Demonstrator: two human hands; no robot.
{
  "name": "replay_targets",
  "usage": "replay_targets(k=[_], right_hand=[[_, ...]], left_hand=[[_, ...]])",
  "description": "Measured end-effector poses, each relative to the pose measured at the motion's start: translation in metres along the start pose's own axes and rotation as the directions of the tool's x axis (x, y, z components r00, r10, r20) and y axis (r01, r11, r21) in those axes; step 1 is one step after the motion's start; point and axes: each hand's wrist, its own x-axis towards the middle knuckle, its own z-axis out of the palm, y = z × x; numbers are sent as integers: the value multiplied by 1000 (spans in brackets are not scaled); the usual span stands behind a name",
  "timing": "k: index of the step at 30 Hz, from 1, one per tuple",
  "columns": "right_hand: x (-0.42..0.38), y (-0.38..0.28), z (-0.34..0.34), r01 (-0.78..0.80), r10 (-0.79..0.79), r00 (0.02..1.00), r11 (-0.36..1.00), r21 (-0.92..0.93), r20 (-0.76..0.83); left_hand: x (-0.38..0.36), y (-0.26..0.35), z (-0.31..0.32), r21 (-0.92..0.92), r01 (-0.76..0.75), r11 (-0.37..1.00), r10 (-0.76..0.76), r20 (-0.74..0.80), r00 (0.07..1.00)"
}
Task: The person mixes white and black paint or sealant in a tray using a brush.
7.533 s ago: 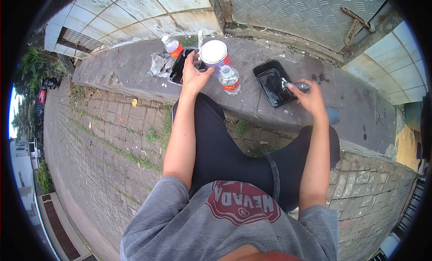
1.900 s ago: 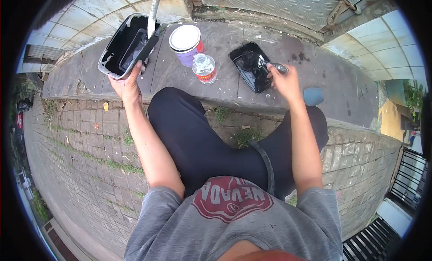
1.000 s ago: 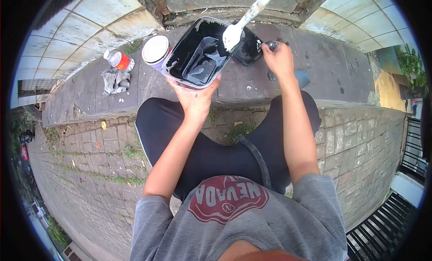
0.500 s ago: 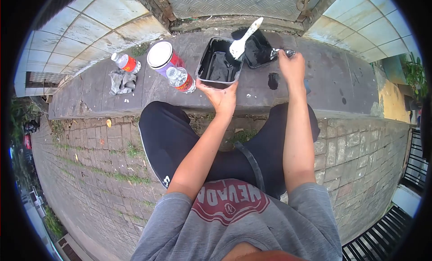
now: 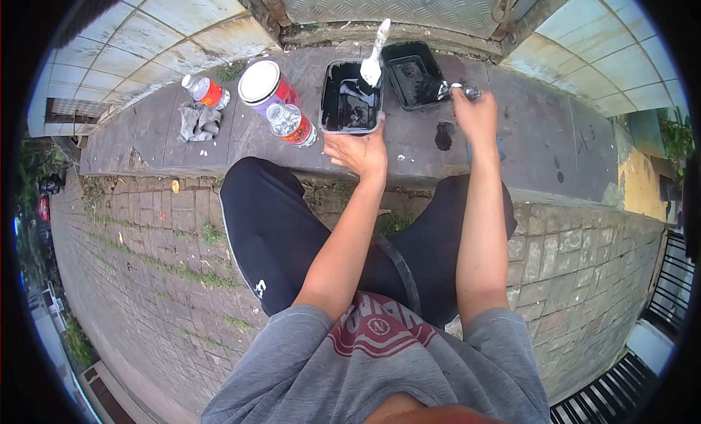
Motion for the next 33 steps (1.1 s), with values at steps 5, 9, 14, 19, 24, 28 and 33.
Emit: replay_targets(k=[5, 9, 14, 19, 24, 28, 33], right_hand=[[-12, -19, -9, 21, -31, 997, 991, -136, -74], [-14, -25, -4, 107, -114, 984, 993, -58, -138], [-7, -11, -2, 97, -106, 989, 991, -95, -103], [9, 11, 9, 92, -84, 981, 995, 38, -174], [13, 14, 12, -65, 98, 988, 966, 251, -119], [6, 6, 6, 18, 20, 978, 984, 175, -210], [14, 16, 12, -14, 77, 958, 975, 223, -276]], left_hand=[[-19, -1, -21, -65, 8, 998, 0, 114, 993], [-66, -7, -47, -216, -40, 976, 103, 288, 952], [-63, 8, 3, -554, 251, 794, 181, 609, 772], [-48, 45, 24, -415, 129, 901, 146, 568, 810], [-40, 28, 66, -475, -76, 877, 305, 428, 851], [-44, 37, 83, -728, 474, 495, 100, 590, 801], [-43, 72, 73, -660, 700, 274, -65, 713, 698]])
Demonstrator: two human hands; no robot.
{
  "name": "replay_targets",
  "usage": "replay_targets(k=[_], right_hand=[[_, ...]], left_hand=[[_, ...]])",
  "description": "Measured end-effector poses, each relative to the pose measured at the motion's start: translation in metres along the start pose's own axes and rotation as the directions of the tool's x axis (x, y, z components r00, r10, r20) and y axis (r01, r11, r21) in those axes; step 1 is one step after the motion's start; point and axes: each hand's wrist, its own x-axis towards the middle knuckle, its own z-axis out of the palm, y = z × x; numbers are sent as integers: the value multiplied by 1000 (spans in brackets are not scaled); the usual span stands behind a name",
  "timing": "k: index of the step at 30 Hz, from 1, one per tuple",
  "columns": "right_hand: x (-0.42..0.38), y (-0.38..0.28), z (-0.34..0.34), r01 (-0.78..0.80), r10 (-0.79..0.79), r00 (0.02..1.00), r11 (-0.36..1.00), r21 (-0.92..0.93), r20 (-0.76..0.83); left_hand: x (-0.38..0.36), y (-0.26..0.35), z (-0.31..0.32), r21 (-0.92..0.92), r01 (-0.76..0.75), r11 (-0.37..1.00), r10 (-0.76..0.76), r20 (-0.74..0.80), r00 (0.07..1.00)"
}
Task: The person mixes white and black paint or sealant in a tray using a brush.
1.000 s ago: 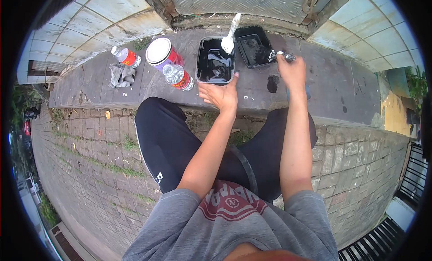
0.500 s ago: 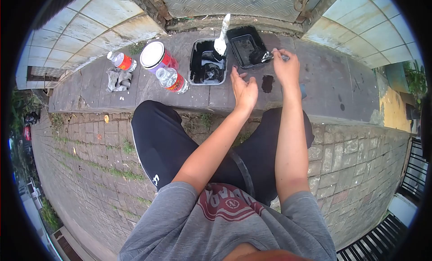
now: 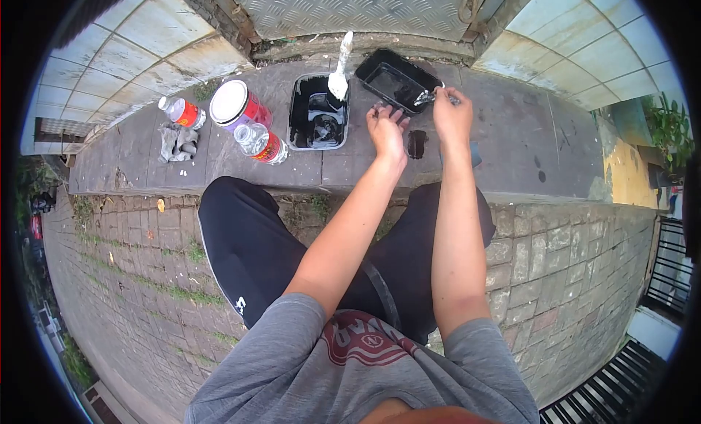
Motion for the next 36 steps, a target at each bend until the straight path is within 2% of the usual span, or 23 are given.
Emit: replay_targets(k=[3, 6, 9, 12, 15, 18, 19, 22, 23, 24, 26, 29, 32, 33, 36], right_hand=[[5, 1, -2, -186, 183, 982, 980, 69, 46], [8, 7, -3, -228, 221, 974, 959, 171, 57], [7, 3, -13, -255, 225, 964, 933, 254, 141], [1, -1, -13, -244, 214, 968, 924, 293, 132], [-10, -15, -22, -233, 170, 968, 882, 409, 184], [-31, -26, -26, -96, 54, 993, 873, 477, 102], [-34, -23, -27, -79, 52, 996, 881, 466, 70], [-46, -24, -35, 60, -36, 997, 925, 376, -71], [-49, -26, -43, 60, -57, 998, 956, 287, -19], [-53, -32, -50, 182, -175, 982, 976, 118, -65], [-61, -49, -61, 386, -415, 905, 892, -235, -91], [-69, -87, -72, 127, -128, 992, 973, -194, 3], [-63, -77, -62, 359, -356, 933, 924, -135, 50], [-66, -86, -63, 411, -397, 911, 893, -183, 108], [-77, -91, -73, 424, -376, 899, 876, -232, 222]], left_hand=[[9, 0, 6, -85, 98, 992, -101, -27, 995], [21, -2, 7, 8, 116, 993, -117, 25, 993], [27, -2, 7, 43, 91, 995, -94, 67, 993], [33, 2, 10, 250, 51, 967, -73, 80, 994], [38, 1, 15, 174, 22, 984, -45, 128, 991], [23, 8, 30, -199, 111, 974, -46, 306, 951], [24, 7, 31, -311, 130, 941, -8, 364, 931], [20, 14, 38, -421, 287, 860, -106, 402, 909], [16, 15, 41, -398, 316, 861, -151, 392, 907], [15, 13, 42, -412, 317, 854, -138, 408, 902], [15, 8, 46, -440, 323, 838, -113, 440, 891], [8, 7, 41, -412, 386, 825, -156, 490, 858], [2, -1, 33, -411, 451, 792, -189, 538, 822], [0, -5, 30, -427, 479, 767, -200, 551, 810], [-6, -5, 30, -436, 489, 756, -219, 535, 816]])
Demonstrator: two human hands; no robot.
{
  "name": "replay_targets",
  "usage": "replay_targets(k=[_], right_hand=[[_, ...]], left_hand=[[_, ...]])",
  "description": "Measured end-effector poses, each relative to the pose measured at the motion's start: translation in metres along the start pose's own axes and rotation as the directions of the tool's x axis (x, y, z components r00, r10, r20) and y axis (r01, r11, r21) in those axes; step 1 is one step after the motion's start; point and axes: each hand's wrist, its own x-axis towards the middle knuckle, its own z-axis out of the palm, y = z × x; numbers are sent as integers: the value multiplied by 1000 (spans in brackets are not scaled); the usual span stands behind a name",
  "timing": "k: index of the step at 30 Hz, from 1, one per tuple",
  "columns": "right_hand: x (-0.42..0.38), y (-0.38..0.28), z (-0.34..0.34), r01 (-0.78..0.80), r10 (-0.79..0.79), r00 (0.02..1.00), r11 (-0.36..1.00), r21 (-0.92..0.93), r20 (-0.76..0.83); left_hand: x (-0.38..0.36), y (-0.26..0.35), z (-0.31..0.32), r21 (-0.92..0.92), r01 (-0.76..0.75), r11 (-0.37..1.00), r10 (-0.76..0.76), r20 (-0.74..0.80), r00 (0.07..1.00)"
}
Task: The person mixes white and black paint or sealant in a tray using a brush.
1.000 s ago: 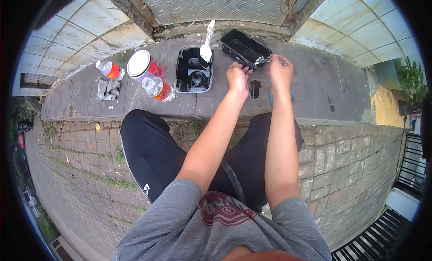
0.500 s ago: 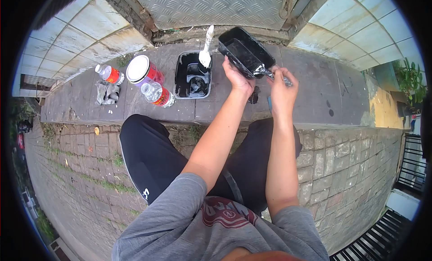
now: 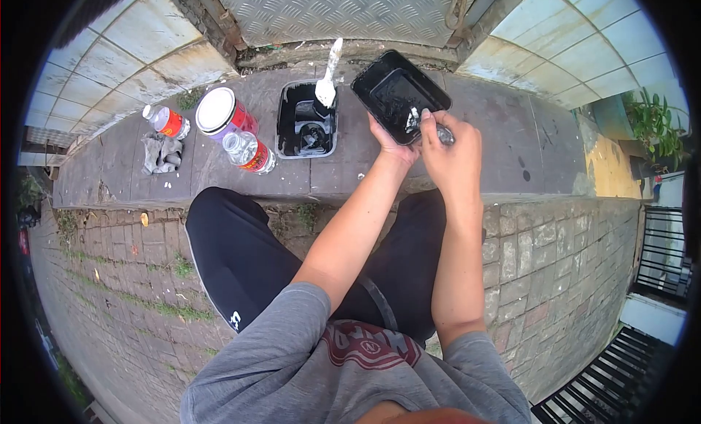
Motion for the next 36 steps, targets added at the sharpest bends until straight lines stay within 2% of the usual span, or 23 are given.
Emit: replay_targets(k=[2, 3, 4, 6, 8, 9, 12, 13, 16, 18, 19, 23, 27, 31, 34, 36], right_hand=[[-5, -14, -8, -46, 46, 998, 999, -11, -47], [-4, -17, -9, -54, 53, 997, 998, -18, -65], [-4, -21, -9, -64, 62, 995, 998, -24, -84], [-3, -26, -3, 33, -37, 998, 997, -63, -57], [-5, -26, 2, 135, -137, 990, 986, -96, -15], [-10, -29, -3, 112, -109, 994, 987, -115, 33], [-19, -35, -25, -47, 45, 999, 990, -136, -15], [-18, -36, -29, -4, -10, 997, 984, -177, -80], [-1, -43, -20, -77, 71, 996, 992, -96, -56], [9, -29, 2, 232, -247, 965, 962, -145, -92], [7, -29, 5, 216, -225, 973, 966, -142, -54], [-9, -49, -5, 107, -89, 988, 985, -135, 130], [-5, -59, -15, 82, -75, 996, 972, -220, 41], [9, -46, 2, 245, -250, 968, 953, -176, -7], [1, -56, -6, 153, -130, 979, 978, -142, 156], [-5, -68, -16, 171, -134, 976, 961, -217, 173]], left_hand=[[-8, 4, 8, -35, 8, 999, -8, 5, 1000], [-11, 6, 9, -54, 85, 995, -82, 53, 995], [-12, 7, 8, -16, 91, 996, -90, 57, 994], [-13, 3, 5, 58, 113, 992, -116, 58, 992], [-16, -2, -1, -14, 153, 988, -151, 117, 982], [-20, -1, 2, -24, 165, 986, -161, 139, 977], [-26, 7, 13, -52, 215, 975, -206, 137, 969], [-27, 10, 15, -40, 208, 977, -200, 153, 968], [-29, 15, 15, -1, 205, 979, -201, 188, 961], [-29, 14, 11, 50, 206, 977, -212, 175, 961], [-31, 14, 9, -34, 254, 967, -246, 159, 956], [-37, 24, 16, 37, 208, 977, -211, 179, 961], [-33, 27, 24, 11, 221, 975, -219, 176, 960], [-38, 22, 26, 18, 242, 970, -243, 122, 962], [-37, 24, 13, 1, 292, 956, -287, 198, 937], [-36, 22, 11, -42, 280, 959, -273, 121, 954]])
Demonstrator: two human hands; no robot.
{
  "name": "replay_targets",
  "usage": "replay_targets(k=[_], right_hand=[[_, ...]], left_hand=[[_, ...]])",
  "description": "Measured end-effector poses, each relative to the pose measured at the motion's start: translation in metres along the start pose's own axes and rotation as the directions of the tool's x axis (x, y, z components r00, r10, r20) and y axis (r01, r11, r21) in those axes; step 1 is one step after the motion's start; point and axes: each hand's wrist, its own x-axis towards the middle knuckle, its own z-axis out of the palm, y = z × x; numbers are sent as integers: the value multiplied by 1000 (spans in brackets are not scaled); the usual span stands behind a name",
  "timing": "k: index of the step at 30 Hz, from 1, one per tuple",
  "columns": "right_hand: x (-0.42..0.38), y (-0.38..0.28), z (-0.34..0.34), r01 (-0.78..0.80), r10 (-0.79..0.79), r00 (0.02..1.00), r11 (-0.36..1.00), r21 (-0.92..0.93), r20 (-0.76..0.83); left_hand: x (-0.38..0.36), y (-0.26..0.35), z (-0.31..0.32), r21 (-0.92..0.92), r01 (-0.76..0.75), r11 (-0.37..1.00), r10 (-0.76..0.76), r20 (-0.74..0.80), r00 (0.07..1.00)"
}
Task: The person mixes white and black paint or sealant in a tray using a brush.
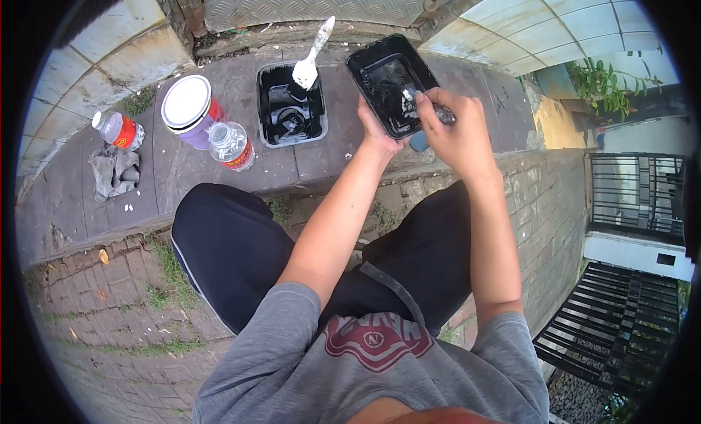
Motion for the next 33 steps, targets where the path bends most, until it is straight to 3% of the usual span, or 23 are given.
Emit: replay_targets(k=[3, 6, 8, 10, 13, 17, 20, 24, 25, 28, 29, 32, 33], right_hand=[[-2, -12, -14, -29, 27, 999, 997, -74, -19], [-1, -19, -30, 78, -79, 997, 990, -120, -6], [8, -28, -53, 93, -73, 989, 984, -151, 132], [26, -26, -76, 226, -183, 947, 964, -142, 263], [53, -29, -97, 55, 8, 915, 988, -144, 404], [74, -19, -87, 0, 54, 818, 996, -94, 572], [65, -1, -73, -111, 84, 866, 994, 25, 493], [44, 10, -53, -178, 125, 893, 980, 85, 432], [34, -6, -49, -181, 136, 926, 979, 96, 353], [21, -1, -28, 87, -96, 987, 994, 73, 129], [15, -5, -20, -53, 41, 994, 991, 120, 98], [7, -16, 3, 123, -122, 992, 990, 73, -23], [5, -28, 7, 113, -112, 994, 993, 46, -11]], left_hand=[[1, 0, 3, -78, -47, 996, 47, -3, 999], [-4, -2, 8, -125, -89, 988, 102, 97, 990], [-6, 3, 15, -81, -96, 992, 104, 108, 989], [-10, 8, 19, -42, -58, 997, 62, 108, 992], [-14, 21, 18, -50, 52, 997, -37, 266, 963], [-8, 32, 7, -64, 53, 997, -30, 321, 946], [-14, 35, 4, -46, 36, 998, -20, 307, 952], [-16, 27, 15, -112, -45, 993, 61, 147, 987], [-19, 27, 17, -115, -85, 990, 99, 124, 987], [-22, 20, 23, -147, -213, 966, 225, 76, 971], [-23, 17, 24, -161, -257, 953, 270, 62, 961], [-34, 10, 28, -213, -296, 931, 308, 23, 951], [-39, 8, 28, -232, -309, 922, 318, 4, 948]])
